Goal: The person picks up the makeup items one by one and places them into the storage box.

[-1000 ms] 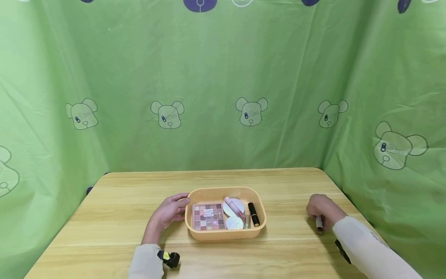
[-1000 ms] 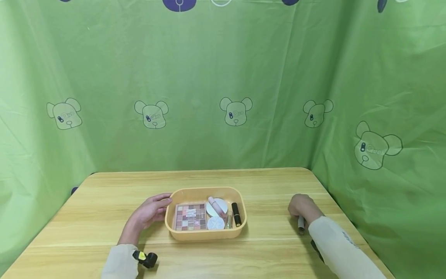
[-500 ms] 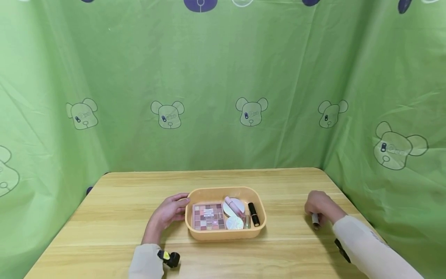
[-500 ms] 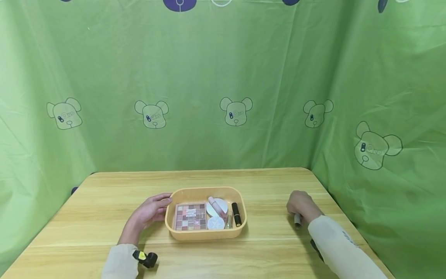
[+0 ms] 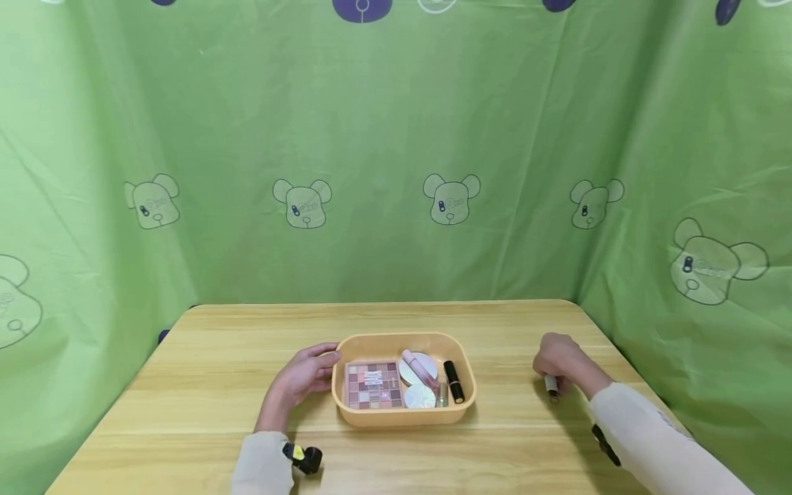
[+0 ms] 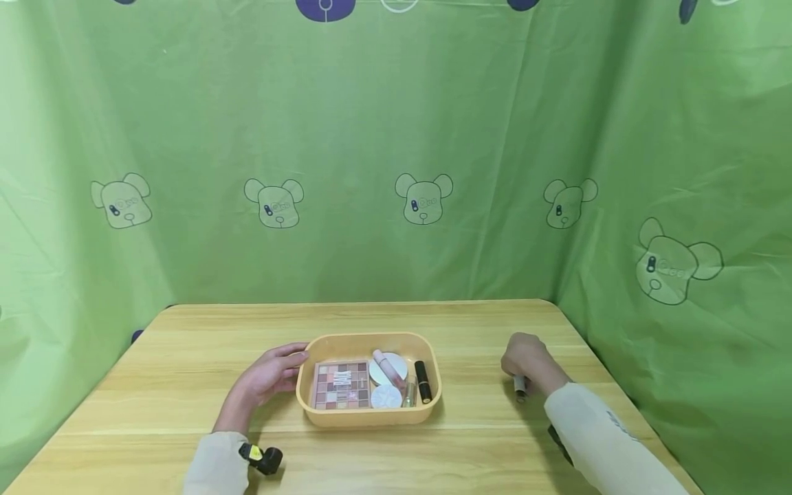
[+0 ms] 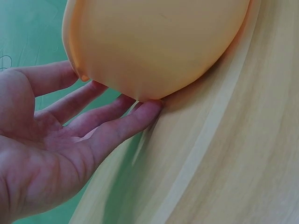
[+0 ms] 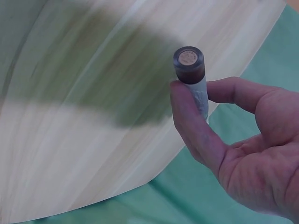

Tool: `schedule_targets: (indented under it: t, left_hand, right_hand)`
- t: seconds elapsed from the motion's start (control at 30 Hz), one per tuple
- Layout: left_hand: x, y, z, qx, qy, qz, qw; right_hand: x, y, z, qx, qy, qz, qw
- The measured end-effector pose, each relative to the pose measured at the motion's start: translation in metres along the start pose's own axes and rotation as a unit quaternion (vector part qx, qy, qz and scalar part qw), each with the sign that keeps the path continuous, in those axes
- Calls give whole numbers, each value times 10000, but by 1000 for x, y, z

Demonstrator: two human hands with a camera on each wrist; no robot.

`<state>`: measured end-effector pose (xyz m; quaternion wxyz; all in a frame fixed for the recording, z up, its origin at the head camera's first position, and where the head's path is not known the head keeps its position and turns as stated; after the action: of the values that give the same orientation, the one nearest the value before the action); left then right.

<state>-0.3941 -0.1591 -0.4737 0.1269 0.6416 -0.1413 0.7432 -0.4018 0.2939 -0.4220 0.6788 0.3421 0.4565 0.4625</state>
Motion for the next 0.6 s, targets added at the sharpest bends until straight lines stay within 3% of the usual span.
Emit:
schedule_targets:
  t: [0.27, 0.6]
  left_hand:
    - [-1, 0, 0, 35, 60, -2, 10000]
    - [1, 0, 0, 49, 47, -3, 10000]
  right_hand:
    - [-12, 4, 3, 121, 200, -301, 9993]
    - [-32, 8, 6, 281, 543, -56, 9981]
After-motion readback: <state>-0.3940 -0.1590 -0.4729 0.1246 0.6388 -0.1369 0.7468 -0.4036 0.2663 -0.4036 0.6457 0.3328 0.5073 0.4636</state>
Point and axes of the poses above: each hand's wrist, its own z-axis away from the middle knuckle, its own y-axis out of the back of the hand, x = y × z, the point moved 7 cm from there along -z, towards the middle knuckle, and after that the axes turned 6 degrees about -x, right-handed, at the moved point
